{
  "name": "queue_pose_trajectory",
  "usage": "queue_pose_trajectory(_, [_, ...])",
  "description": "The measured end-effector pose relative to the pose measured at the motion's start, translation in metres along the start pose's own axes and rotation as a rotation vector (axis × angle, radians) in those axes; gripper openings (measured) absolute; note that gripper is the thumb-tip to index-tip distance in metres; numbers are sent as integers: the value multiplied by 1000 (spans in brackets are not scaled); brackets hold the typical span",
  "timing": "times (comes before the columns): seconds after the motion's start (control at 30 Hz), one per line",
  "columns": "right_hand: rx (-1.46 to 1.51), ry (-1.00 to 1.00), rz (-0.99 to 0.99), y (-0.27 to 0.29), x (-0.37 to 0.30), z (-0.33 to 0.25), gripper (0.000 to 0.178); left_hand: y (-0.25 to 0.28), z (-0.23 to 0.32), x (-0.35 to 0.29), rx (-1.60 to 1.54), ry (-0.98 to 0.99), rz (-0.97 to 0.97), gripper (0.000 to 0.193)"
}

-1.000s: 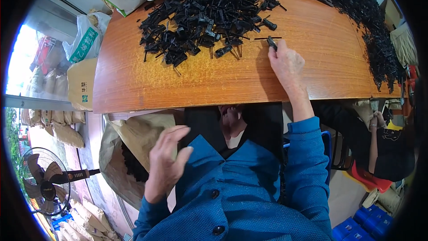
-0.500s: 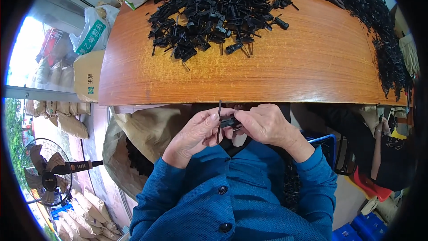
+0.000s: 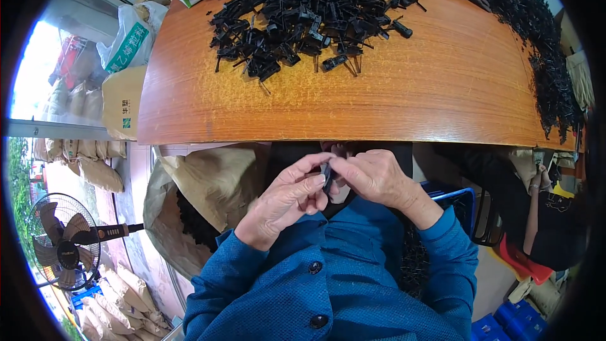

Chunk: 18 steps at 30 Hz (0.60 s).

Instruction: Picking up black plastic components from a pile on a table, inspecting them, and placing them into a large bag.

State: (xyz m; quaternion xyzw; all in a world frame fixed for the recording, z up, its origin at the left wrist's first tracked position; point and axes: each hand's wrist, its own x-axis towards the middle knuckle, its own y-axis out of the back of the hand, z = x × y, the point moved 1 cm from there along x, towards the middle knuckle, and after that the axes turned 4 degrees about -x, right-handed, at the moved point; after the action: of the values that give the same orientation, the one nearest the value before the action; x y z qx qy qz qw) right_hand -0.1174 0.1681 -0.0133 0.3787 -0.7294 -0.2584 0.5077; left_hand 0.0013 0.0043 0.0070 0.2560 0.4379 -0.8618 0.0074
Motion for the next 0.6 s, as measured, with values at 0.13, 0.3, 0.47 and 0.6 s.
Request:
queue_pose_trajectory(0.13, [451, -447, 107, -22, -4, -13, 39, -6, 4, -1, 147, -149, 172, 39])
queue_pose_trajectory(0.3, [948, -776, 87, -28, 14, -38, 38, -1, 4, -1, 626, -442, 319, 36])
queue_pose_trajectory(0.47, [990, -820, 126, -36, 17, -40, 37, -3, -1, 4, 839, -606, 411, 36])
queue_pose_trajectory(0.6, [975, -803, 210, -49, 18, -44, 37, -3, -1, 4, 928, -648, 450, 34])
